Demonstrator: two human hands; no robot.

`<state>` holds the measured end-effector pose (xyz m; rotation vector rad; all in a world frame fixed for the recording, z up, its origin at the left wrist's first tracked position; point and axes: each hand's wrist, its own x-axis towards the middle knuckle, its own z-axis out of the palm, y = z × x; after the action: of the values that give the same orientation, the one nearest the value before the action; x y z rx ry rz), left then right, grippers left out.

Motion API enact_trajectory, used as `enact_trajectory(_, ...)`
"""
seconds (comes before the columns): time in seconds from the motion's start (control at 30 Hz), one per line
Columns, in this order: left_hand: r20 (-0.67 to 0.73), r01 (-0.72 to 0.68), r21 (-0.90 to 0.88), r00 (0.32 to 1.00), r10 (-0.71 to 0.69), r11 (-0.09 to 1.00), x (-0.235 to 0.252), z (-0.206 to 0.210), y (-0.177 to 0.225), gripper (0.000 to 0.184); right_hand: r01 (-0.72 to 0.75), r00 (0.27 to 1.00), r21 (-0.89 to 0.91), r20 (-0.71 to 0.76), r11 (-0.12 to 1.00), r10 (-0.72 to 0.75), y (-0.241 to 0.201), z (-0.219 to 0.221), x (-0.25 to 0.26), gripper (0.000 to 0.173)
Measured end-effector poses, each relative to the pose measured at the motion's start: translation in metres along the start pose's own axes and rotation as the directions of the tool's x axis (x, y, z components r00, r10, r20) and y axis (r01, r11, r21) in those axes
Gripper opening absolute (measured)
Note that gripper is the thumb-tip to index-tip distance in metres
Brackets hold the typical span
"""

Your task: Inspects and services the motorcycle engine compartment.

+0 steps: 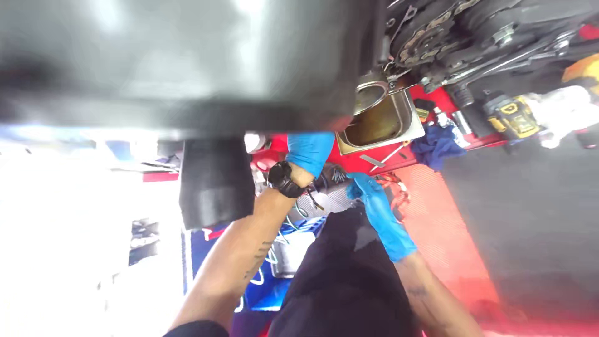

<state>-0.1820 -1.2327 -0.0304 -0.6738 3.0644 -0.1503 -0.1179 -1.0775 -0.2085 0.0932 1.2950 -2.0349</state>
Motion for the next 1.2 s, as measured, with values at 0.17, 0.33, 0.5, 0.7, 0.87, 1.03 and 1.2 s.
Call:
enact_trajectory(0.17, -0.029, 0.033, -0.275, 0.999, -0.043, 0.961, -0.026, 0.017, -0.009, 0.079, -0.191, 0.980, -0.267, -0.114, 0.945, 0.166, 0.028, -0.086, -0.060, 0.038)
enact_trajectory(0.33, 0.030, 0.179, -0.252, 0.984, -0.177, 0.951, -0.019, 0.025, -0.014, 0.074, -0.333, 0.937, -0.355, -0.225, 0.873, 0.266, 0.037, -0.152, -0.107, 0.037)
enact_trajectory(0.5, 0.020, 0.205, -0.237, 0.978, -0.207, 0.949, -0.008, 0.033, -0.014, 0.074, -0.350, 0.922, -0.330, -0.286, 0.877, 0.261, 0.045, -0.191, -0.133, 0.037)
enact_trajectory(0.7, -0.057, 0.078, -0.317, 0.993, -0.101, 0.945, -0.076, 0.033, -0.006, 0.070, -0.353, 0.916, -0.299, -0.304, 0.886, 0.262, 0.059, -0.211, -0.143, 0.039)
enact_trajectory(0.87, 0.212, 0.151, -0.352, 0.974, -0.078, 0.924, -0.178, 0.092, -0.026, 0.061, -0.310, 0.943, -0.352, -0.234, 0.883, 0.238, 0.046, -0.197, -0.134, 0.036)
enact_trajectory(1.03, 0.611, 0.472, -0.315, 0.765, -0.204, 0.824, -0.297, 0.162, -0.068, 0.058, -0.244, 0.967, -0.469, -0.178, 0.849, 0.180, 0.018, -0.185, -0.121, 0.035)
enact_trajectory(1.2, 0.839, 0.776, -0.239, 0.468, -0.278, 0.583, -0.422, 0.214, -0.114, 0.056, -0.198, 0.980, -0.610, -0.102, 0.767, 0.172, 0.001, -0.168, -0.113, 0.035)
